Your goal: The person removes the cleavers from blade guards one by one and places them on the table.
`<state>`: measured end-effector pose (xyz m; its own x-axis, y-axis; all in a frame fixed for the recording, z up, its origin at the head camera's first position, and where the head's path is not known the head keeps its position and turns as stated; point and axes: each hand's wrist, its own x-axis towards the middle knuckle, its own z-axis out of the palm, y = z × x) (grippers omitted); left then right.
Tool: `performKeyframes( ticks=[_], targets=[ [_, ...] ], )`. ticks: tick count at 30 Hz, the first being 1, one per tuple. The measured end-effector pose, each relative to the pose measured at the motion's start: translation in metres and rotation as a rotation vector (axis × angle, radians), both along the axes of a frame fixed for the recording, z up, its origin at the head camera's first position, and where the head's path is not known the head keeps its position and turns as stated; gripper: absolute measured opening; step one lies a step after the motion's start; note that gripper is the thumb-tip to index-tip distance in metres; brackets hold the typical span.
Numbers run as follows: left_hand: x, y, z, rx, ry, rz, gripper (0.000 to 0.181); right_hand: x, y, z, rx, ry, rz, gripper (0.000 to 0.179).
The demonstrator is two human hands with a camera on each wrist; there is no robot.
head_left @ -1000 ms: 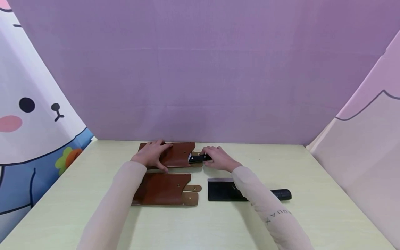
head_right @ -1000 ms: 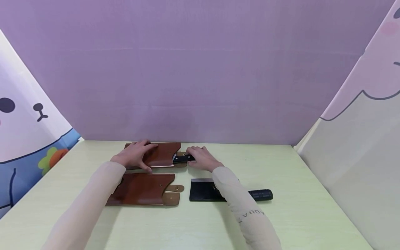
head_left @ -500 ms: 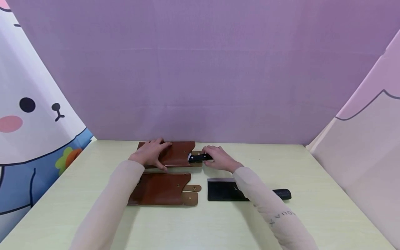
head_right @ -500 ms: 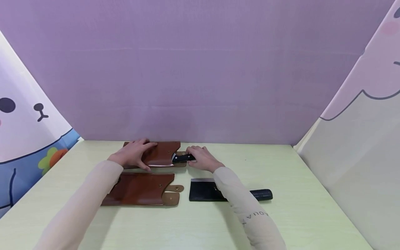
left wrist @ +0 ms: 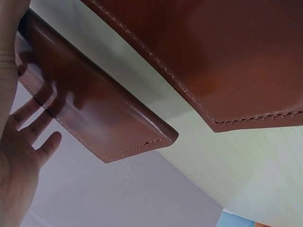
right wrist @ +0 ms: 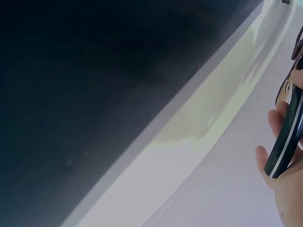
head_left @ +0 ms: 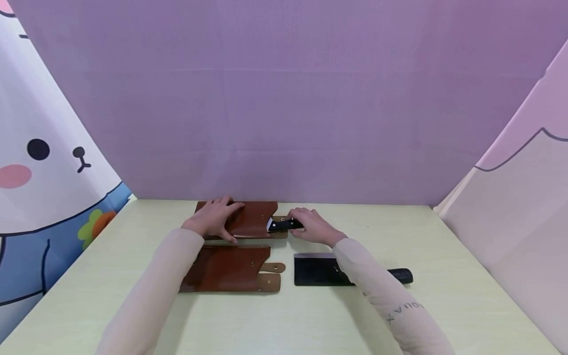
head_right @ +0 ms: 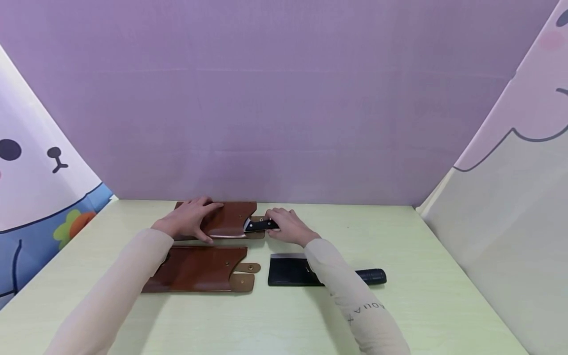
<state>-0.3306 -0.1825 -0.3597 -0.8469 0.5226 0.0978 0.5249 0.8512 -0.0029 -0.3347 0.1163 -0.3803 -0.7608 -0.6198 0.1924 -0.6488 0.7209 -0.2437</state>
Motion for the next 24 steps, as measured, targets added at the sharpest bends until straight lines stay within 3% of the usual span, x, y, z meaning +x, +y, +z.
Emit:
performKeyframes(
  ticks=[24],
  targets=[
    [-0.001,0.000,-0.001,0.003,-0.008,0.011,0.103,0.001,0.012,0.001,0.006,0.022,0.005,0.022]
  ],
)
